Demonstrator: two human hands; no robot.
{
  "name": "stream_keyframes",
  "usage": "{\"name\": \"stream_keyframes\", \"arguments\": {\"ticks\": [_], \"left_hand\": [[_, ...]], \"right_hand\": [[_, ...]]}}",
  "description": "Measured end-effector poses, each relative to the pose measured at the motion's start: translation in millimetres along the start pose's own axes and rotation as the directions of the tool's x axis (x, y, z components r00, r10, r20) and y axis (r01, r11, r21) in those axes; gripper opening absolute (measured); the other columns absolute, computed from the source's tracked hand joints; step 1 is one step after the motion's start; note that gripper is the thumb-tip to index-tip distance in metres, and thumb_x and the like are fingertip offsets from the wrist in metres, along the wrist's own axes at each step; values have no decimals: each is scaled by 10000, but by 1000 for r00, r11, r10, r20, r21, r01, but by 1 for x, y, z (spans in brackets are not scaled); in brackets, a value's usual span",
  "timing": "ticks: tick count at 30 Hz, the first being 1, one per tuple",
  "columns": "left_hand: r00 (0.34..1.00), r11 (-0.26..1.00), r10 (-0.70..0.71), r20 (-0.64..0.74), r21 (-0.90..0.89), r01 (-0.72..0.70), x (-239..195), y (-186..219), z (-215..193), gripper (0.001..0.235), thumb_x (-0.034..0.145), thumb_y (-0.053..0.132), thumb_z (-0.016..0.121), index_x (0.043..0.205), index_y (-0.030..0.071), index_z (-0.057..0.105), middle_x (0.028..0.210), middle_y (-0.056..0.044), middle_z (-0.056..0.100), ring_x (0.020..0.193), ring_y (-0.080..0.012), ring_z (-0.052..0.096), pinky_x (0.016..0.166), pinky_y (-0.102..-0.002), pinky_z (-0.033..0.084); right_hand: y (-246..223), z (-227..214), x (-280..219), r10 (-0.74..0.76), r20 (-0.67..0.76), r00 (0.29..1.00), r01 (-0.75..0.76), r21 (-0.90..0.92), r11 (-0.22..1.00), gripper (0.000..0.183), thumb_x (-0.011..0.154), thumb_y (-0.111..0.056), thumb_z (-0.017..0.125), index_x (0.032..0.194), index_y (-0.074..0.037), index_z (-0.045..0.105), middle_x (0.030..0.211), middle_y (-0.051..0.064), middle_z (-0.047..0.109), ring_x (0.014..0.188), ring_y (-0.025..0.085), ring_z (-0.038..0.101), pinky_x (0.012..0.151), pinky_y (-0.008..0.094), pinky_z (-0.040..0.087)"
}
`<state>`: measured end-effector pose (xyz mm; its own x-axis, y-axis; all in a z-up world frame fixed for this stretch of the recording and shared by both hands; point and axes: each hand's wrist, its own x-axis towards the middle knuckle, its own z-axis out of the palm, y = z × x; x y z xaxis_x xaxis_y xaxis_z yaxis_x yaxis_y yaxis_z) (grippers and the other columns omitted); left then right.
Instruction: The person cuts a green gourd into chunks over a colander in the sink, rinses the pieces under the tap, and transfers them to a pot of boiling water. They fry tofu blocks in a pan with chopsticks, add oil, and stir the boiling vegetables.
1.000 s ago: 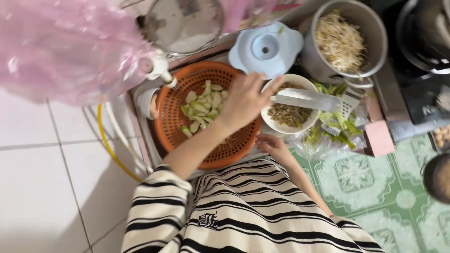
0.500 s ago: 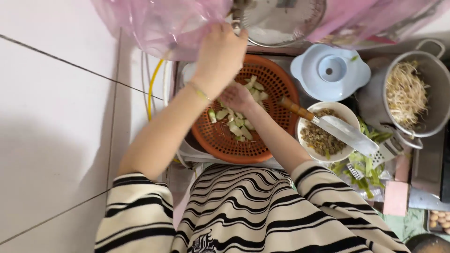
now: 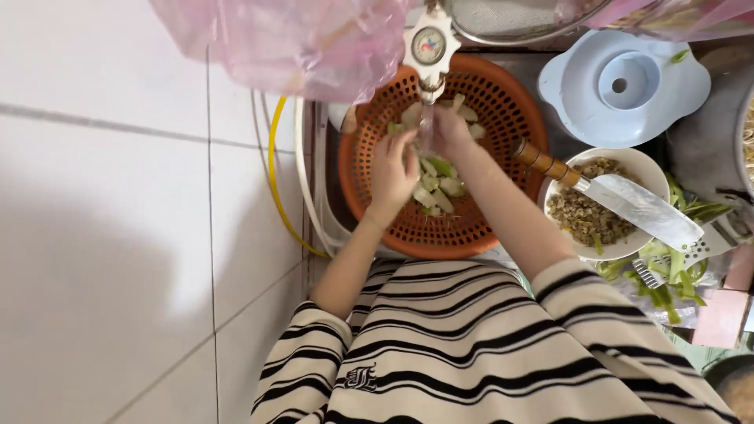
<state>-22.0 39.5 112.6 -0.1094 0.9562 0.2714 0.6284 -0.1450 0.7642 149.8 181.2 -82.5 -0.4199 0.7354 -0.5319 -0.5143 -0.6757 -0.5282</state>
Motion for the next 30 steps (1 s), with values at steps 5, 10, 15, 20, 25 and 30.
{"name": "stream_keyframes", "arguments": {"ticks": [5,10,15,20,25,30], "left_hand": [[933,953,-225,280,262,152,33,-102,105,459,972,342,608,1386,145,584,1437,-216,484,1269,-481,477,1057,-589,412],[845,893,-287,451,445,66,52,-57,133,654,914,550,565,1461,196,502,1600,-226,300,1408,-532,325,1071,-713,290],[777,937,-312,546,310,159,17,-68,124,697,896,473,656,1480,144,464,1410,-185,545,1216,-414,568,994,-538,490],[787,941,-307,535,44,337,-24,-189,163,516,935,318,680,1406,123,601,1242,-183,745,1145,-386,721,966,-421,570],[786,951,-308,536,151,269,-6,-137,90,475,1002,356,669,1430,167,584,1407,-234,618,1331,-443,551,1116,-519,437],[351,779,-600,719,625,49,-12,-40,53,1092,831,438,787,1605,249,41,1633,-285,76,1482,-529,137,1175,-631,213]], "right_hand": [[-10,22,-98,-203,-564,800,-265,-636,724,509,964,-318,558,1419,-91,539,1337,166,555,1203,345,556,1002,490,499],[16,-6,-102,-256,-640,724,-518,-751,410,793,953,-386,669,1599,-189,252,1640,166,114,1474,415,173,1183,559,242],[11,48,-132,-247,-353,903,-317,-933,172,995,849,-284,787,1621,-101,185,1657,181,128,1532,368,77,1225,603,111],[19,47,-112,-123,-200,972,-87,-792,604,785,834,-296,760,1509,-52,442,1524,205,486,1428,355,446,1189,462,384],[26,33,-112,-152,-239,959,-122,-834,538,741,902,-334,678,1540,-4,495,1424,283,660,1325,400,643,1128,443,504],[33,64,-149,-12,-522,853,-500,-811,-304,1359,780,-519,889,1569,39,-67,1606,347,-2,1504,512,105,1215,544,224]]}}
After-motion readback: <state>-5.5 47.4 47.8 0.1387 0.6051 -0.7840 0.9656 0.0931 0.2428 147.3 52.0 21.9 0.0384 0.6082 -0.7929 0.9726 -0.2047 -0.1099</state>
